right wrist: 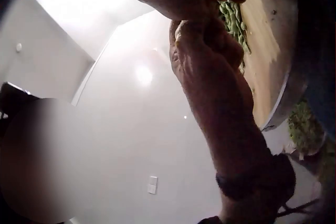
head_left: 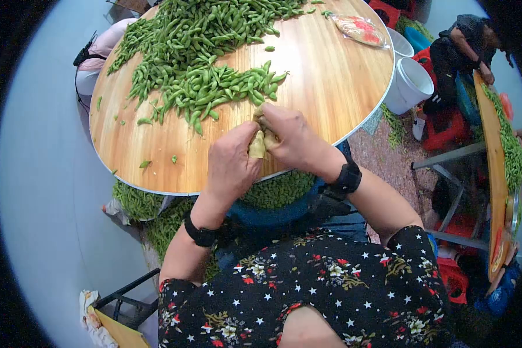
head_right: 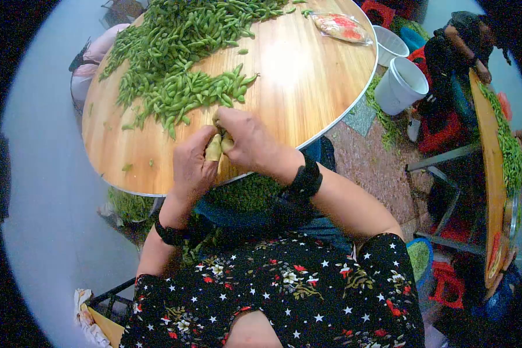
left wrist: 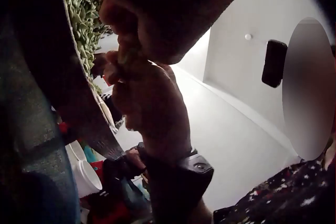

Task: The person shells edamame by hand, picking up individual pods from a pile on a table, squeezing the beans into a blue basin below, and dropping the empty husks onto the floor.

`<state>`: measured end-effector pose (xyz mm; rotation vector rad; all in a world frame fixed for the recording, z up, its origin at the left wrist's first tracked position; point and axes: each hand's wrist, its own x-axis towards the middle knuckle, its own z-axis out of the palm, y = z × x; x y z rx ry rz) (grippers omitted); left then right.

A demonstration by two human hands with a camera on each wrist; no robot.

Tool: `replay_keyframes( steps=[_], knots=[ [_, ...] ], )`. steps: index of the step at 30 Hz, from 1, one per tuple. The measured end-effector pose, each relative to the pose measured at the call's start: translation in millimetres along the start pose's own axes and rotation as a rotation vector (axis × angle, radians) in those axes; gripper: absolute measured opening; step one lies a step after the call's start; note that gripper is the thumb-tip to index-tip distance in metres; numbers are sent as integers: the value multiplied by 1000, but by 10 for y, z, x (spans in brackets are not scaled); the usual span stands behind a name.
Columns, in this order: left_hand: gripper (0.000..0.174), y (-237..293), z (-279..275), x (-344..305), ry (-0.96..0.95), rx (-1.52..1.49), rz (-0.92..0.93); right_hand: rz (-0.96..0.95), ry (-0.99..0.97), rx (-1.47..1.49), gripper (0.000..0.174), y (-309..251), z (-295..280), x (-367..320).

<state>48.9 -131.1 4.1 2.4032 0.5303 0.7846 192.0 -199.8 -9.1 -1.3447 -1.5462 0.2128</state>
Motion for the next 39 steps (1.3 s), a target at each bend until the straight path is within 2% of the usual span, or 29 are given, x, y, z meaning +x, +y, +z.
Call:
replay_keyframes(
  steps=[2, 4, 5, 6, 7, 8, 10, 11, 13, 16, 17, 18, 20, 21, 22, 23, 24, 26, 28, 30, 35, 37, 38, 39],
  knots=[
    [14, 16, -74, 48, -43, -5, 15, -8, 1, -12, 15, 38, -27, -24],
    [16, 37, -70, 49, -81, -11, 33, 641, -141, 462, 9, -26, -110, -13],
    [19, 53, -32, 45, 41, -236, -64, 720, -118, 661, 8, -43, -122, -15],
    [23, 48, -9, 58, 164, -459, -153, 710, -119, 660, 8, -82, -115, -12],
    [29, 22, 11, 21, 159, -629, -285, 730, -58, 788, 8, -139, -109, -21],
    [29, 22, 41, -3, 165, -628, -275, 748, 3, 915, 8, -188, -105, -33],
    [24, 77, 114, -44, 208, -938, -396, 743, -7, 928, 8, -255, -96, -71],
    [18, 111, 112, -46, 214, -814, -361, 764, -2, 894, 8, -281, -73, -87],
    [16, 141, 186, -65, 237, -783, -327, 808, -5, 800, 8, -299, -48, -124],
    [13, 103, 193, -103, 242, -650, -235, 816, -96, 659, 10, -320, -120, -164],
    [14, 91, 169, -105, 242, -522, -169, 812, -93, 658, 10, -314, -152, -210],
    [15, 78, 142, -111, 242, -394, -104, 693, -147, 488, 11, -300, -179, -280],
    [15, 61, 89, -154, 207, -383, -163, 450, -250, 150, 16, -289, -214, -413],
    [16, 59, 66, -185, 162, -302, -157, 334, -249, 67, 10, -338, -240, -444],
    [19, 61, 62, -211, 114, -222, -151, 336, -249, 66, 10, -376, -235, -474],
    [18, 12, 118, -242, 152, -175, -70, 394, -132, 138, 11, -412, -220, -497],
    [18, 42, 120, -255, 150, -177, -70, 450, -14, 210, 12, -429, -203, -509],
    [17, 128, 116, -270, 98, -180, -85, 413, 57, 245, 15, -358, -147, -512],
    [15, 117, 154, -255, 158, -209, -21, 409, 148, 354, 16, -335, -115, -488],
    [14, 92, 143, -255, 168, -85, 79, 418, 128, 321, 17, -323, -134, -497],
    [10, 95, 112, -245, 102, -6, 168, 437, 101, 348, 17, -351, -172, -483],
    [8, 109, 96, -248, 72, 2, 203, 324, 66, 264, 16, -314, -174, -504],
    [9, 110, 88, -250, 45, -25, 188, 325, 65, 264, 16, -330, -191, -494],
    [9, 111, 80, -252, 20, -51, 173, 429, 29, 374, 14, -372, -224, -466]
  ],
)
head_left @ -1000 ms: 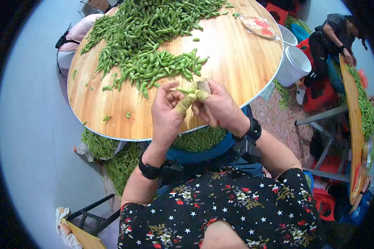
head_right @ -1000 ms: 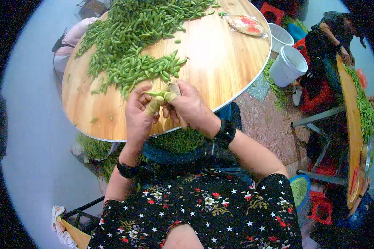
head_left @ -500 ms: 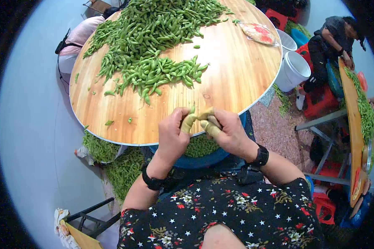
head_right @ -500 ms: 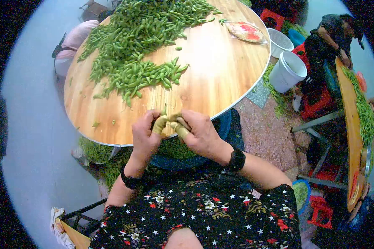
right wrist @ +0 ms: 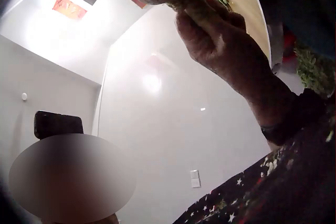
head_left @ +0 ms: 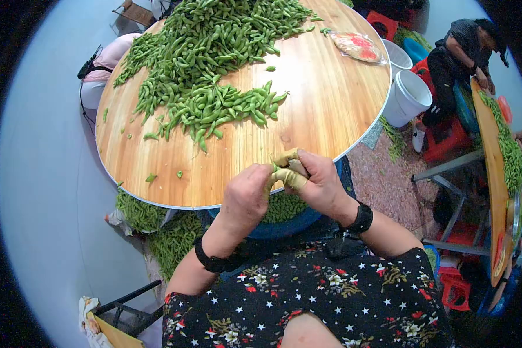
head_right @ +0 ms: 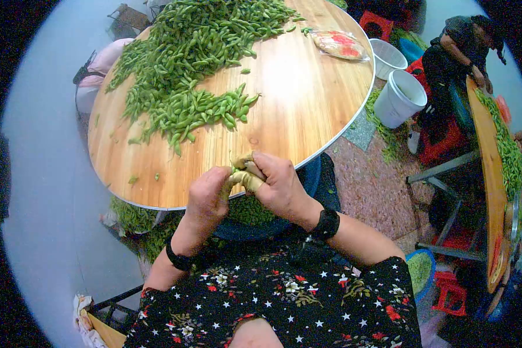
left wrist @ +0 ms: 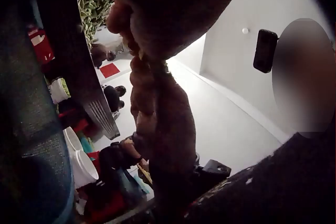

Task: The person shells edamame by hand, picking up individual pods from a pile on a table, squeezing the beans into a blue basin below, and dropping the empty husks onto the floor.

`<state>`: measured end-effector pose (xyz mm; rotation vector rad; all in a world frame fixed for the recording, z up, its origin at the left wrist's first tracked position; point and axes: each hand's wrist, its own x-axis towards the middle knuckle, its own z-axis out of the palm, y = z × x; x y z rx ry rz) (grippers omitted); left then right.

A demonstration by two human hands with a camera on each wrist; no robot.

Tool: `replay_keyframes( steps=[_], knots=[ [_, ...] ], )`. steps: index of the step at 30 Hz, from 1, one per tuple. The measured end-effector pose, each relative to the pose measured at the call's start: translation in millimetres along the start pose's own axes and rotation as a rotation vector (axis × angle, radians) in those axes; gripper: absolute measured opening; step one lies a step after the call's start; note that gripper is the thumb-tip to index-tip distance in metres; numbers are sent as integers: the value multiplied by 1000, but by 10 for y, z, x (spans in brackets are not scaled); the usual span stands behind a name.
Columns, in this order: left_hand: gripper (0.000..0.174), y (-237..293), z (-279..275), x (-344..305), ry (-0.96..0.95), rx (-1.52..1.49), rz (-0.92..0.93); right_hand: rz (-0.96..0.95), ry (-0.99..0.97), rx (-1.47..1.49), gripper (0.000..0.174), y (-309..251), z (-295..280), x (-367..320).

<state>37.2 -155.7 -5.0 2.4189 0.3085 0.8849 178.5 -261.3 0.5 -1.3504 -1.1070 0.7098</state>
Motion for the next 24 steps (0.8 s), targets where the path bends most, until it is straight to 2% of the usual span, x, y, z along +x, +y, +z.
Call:
replay_keyframes(
  steps=[1, 2, 4, 7, 8, 9, 11, 14, 15, 16, 17, 19, 20, 21, 23, 24],
  knots=[
    [9, 5, -2, -4, 2, 1, -1, 112, -39, 100, 13, -50, -15, 14],
    [9, 14, -5, -11, 6, -72, -44, 110, -40, 100, 13, -83, -48, 42],
    [9, 7, -12, -32, 10, -144, -86, 430, -177, 369, 9, -118, -123, 94],
    [10, 0, -69, -115, -43, -66, -88, 473, -173, 201, 7, -81, -103, 104],
    [11, 69, -147, -167, -11, -35, -119, 183, -227, 61, 3, 70, -114, 67],
    [12, 130, -227, -236, 23, -3, -151, 94, -377, -141, 5, 90, -151, 36],
    [14, 183, -450, -501, 114, 83, -205, -36, -592, -194, 4, 89, -150, -95],
    [14, 159, -794, -1019, 99, 197, -410, -5, -813, -337, 10, 423, -173, -242],
    [13, 59, -845, -1244, 75, 282, -461, -18, -816, -341, 10, 594, -174, -253],
    [19, -55, -924, -1495, -41, 355, -552, 76, -810, -373, 16, 767, -167, -265],
    [19, -69, -964, -1680, -28, 364, -551, 169, -801, -405, 22, 967, -150, -278],
    [30, -82, -1029, -1981, -343, 866, -781, 73, -877, -445, 28, 1637, -55, -342],
    [39, -149, -1078, -2126, -356, 867, -765, -6, -948, -483, 35, 1801, -29, -342],
    [39, -101, -1120, -2040, -343, 875, -760, -20, -944, -489, 35, 1784, 30, -318],
    [40, 116, -1250, -1721, -258, 569, -647, 278, -1273, -215, 40, 1691, 209, -263],
    [40, 187, -1290, -1555, -248, 575, -647, 308, -1253, -248, 41, 1618, 221, -259]
  ],
)
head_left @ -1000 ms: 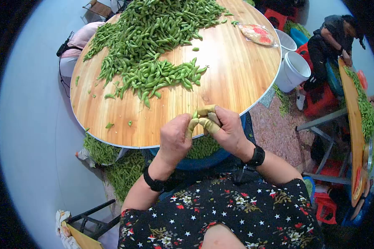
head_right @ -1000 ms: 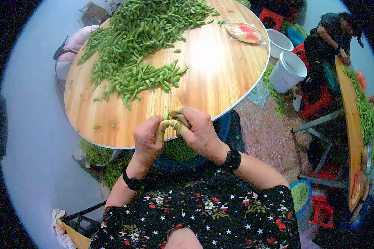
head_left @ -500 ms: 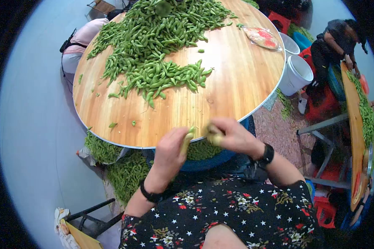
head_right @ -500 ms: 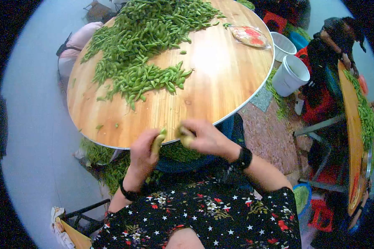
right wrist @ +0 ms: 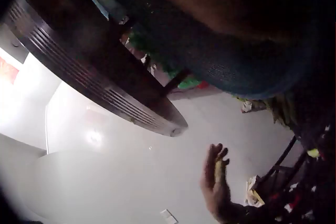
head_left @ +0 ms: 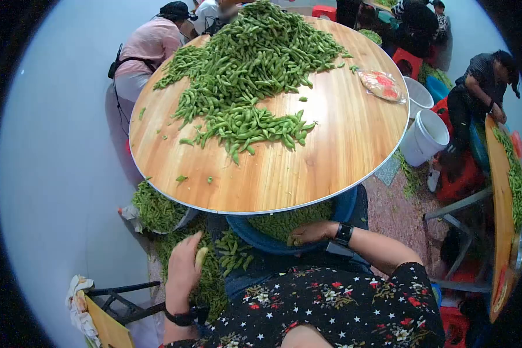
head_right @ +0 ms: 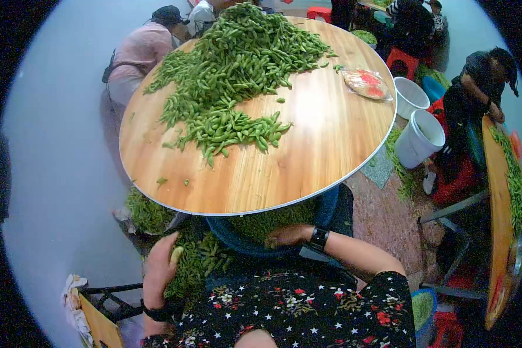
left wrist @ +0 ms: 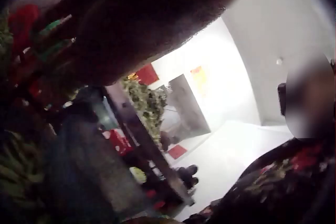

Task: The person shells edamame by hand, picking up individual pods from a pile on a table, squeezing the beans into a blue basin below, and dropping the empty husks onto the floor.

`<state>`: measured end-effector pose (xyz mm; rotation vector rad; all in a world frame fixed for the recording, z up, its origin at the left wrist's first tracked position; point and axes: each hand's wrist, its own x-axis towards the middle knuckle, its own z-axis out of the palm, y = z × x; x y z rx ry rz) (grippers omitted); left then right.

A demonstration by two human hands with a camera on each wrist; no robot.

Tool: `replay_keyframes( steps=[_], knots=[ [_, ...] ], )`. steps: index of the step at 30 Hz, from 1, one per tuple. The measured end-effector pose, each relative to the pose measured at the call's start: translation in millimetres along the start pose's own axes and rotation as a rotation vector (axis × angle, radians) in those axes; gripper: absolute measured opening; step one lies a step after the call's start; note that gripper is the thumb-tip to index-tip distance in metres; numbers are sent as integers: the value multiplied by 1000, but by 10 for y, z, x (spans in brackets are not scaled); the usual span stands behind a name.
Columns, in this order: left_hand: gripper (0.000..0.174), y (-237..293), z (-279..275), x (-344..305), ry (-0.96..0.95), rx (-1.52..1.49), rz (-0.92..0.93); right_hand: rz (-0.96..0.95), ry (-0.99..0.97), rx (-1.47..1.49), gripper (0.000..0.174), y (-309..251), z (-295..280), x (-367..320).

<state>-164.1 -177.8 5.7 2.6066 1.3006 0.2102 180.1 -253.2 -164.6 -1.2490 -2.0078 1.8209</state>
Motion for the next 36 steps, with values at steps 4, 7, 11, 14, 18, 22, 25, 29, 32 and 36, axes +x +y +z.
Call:
replay_keyframes(
  steps=[4, 7, 11, 14, 18, 22, 25, 29, 32, 36],
  knots=[
    [36, 399, -327, 579, 83, -150, 271, -119, -52, -44, 40, 325, 305, 101],
    [30, 627, -337, 1271, 164, -177, 448, 36, -146, 81, 34, -235, 486, -147],
    [25, 670, 31, 2677, 362, -111, 469, 87, -18, 206, 38, -416, 504, -321],
    [25, 610, 299, 3283, 348, 26, 328, 205, 149, 82, 41, -473, 434, -399],
    [21, 679, 296, 3134, 251, -7, 313, 100, 416, -37, 46, -239, 469, -712],
    [20, 804, 65, 2491, 242, -378, 346, 47, 353, 163, 42, -1038, 133, -1188],
    [22, 802, 25, 2122, 283, -477, 426, -59, 587, 300, 40, -1343, 3, -1228],
    [14, 1033, 58, 1486, 265, -788, 315, -234, 675, 427, 41, -1546, -115, -986],
    [16, 1137, 122, 1162, -94, -1378, 132, -296, 779, 453, 41, -1694, -66, -769],
    [16, 1199, 309, 981, 209, -963, 310, -349, 827, 493, 36, -1661, -39, -627]
  ],
)
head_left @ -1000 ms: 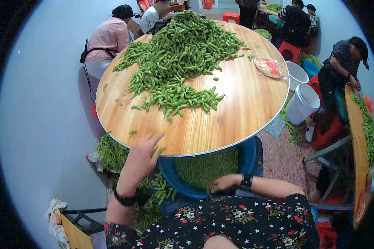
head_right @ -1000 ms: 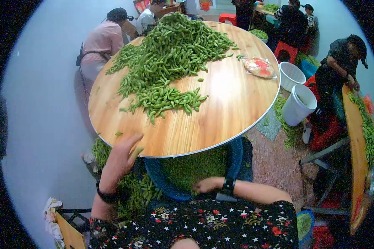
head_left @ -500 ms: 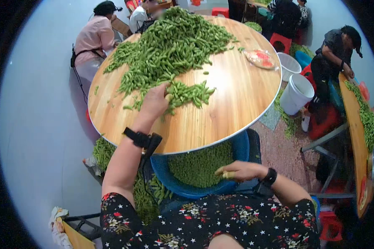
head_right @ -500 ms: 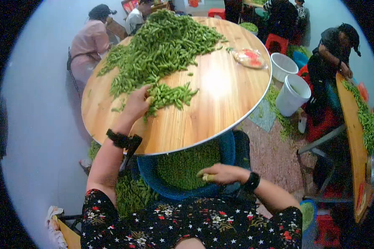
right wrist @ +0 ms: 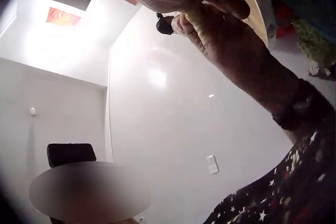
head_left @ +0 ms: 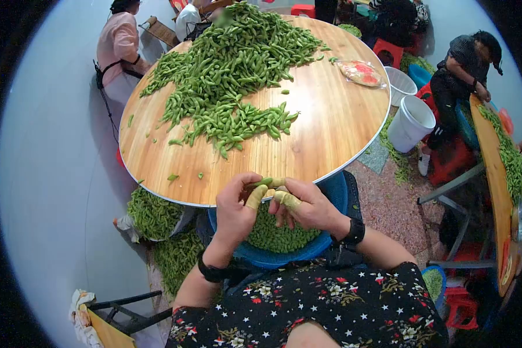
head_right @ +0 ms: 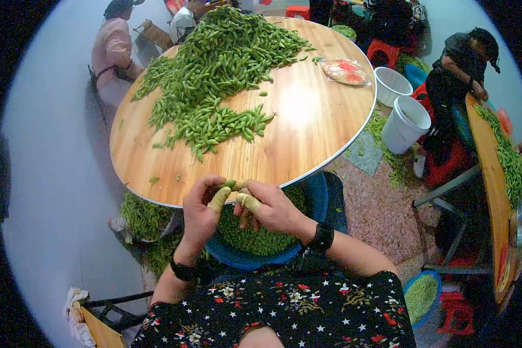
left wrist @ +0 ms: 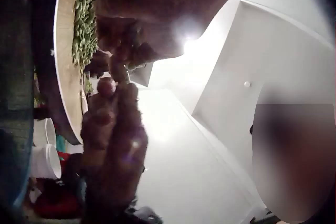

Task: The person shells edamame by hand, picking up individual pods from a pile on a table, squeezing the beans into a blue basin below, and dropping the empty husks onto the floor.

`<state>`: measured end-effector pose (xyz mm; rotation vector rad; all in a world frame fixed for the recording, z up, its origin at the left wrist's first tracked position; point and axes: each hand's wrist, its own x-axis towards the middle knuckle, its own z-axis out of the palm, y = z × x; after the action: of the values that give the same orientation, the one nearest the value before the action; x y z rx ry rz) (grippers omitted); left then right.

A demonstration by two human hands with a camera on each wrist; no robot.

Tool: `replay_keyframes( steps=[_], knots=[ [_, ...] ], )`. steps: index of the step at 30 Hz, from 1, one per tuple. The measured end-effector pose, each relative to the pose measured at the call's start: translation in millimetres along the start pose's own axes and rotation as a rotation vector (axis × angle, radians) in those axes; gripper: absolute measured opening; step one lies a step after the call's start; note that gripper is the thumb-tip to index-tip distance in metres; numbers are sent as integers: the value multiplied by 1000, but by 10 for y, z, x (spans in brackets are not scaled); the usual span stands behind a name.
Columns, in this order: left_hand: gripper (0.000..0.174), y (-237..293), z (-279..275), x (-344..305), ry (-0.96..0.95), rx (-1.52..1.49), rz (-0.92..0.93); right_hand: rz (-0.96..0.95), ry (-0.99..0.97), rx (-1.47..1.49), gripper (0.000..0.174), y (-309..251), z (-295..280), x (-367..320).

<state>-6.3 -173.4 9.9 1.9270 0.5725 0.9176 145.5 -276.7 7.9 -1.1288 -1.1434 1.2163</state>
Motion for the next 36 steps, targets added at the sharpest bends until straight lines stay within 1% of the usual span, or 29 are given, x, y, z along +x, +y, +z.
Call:
replay_keyframes(
  steps=[1, 2, 4, 5, 7, 8, 10, 11, 13, 16, 23, 25, 26, 28, 29, 31, 32, 33, 35, 36],
  knots=[
    [16, -26, -30, -7, -3, 249, 155, 13, 15, 13, 34, -7, 17, 5],
    [16, -64, -34, -5, -1, 248, 157, 12, 15, 11, 34, -11, 30, 9],
    [16, -133, -20, -20, 83, 396, 420, 16, 23, 54, 32, -6, 49, -6],
    [16, -115, -8, -47, 81, 391, 418, 20, 27, 53, 32, -13, 50, -13],
    [18, -28, 24, -90, 46, 108, 99, 9, 47, 77, 29, -37, 42, -16],
    [18, 0, 33, -87, 43, 104, 97, 12, 51, 77, 29, -51, 55, -17],
    [21, 33, 57, -77, -28, -87, -32, -14, 65, 104, 26, -71, 88, -8],
    [21, 23, 77, -73, -28, -89, -34, -10, 66, 104, 26, -67, 87, 1],
    [23, -13, 113, -65, -28, -191, -79, 1, 100, 36, 23, -56, 81, 27],
    [24, -64, 149, -59, -14, -241, -63, 13, 114, 36, 21, -91, 91, 41],
    [25, -29, 92, -23, -54, -120, -62, 1, 101, 131, 18, -50, 78, 63],
    [26, -49, 92, -19, -16, 170, 318, 9, 93, 103, 18, -47, 65, 41],
    [26, -26, 96, -38, -18, 170, 314, 12, 94, 105, 18, -71, 64, 13],
    [25, 45, 103, -103, -2, 150, 490, 37, -22, 131, 17, -137, 57, -53],
    [25, 30, 99, -156, -4, 151, 483, 42, -23, 136, 17, -112, 49, -63],
    [24, -20, 79, -259, -192, -608, -289, 213, -155, 614, 15, -20, 19, -60],
    [23, -29, 69, -286, -208, -805, -522, 259, -165, 713, 15, 43, 9, -53],
    [23, -65, 76, -280, -209, -804, -523, 258, -165, 714, 15, 79, 1, -39],
    [23, -154, 96, -285, -212, -909, -614, 255, -94, 633, 17, 130, 9, -34],
    [23, -145, 83, -276, -212, -910, -614, 240, -94, 607, 18, 113, 4, -38]
  ],
)
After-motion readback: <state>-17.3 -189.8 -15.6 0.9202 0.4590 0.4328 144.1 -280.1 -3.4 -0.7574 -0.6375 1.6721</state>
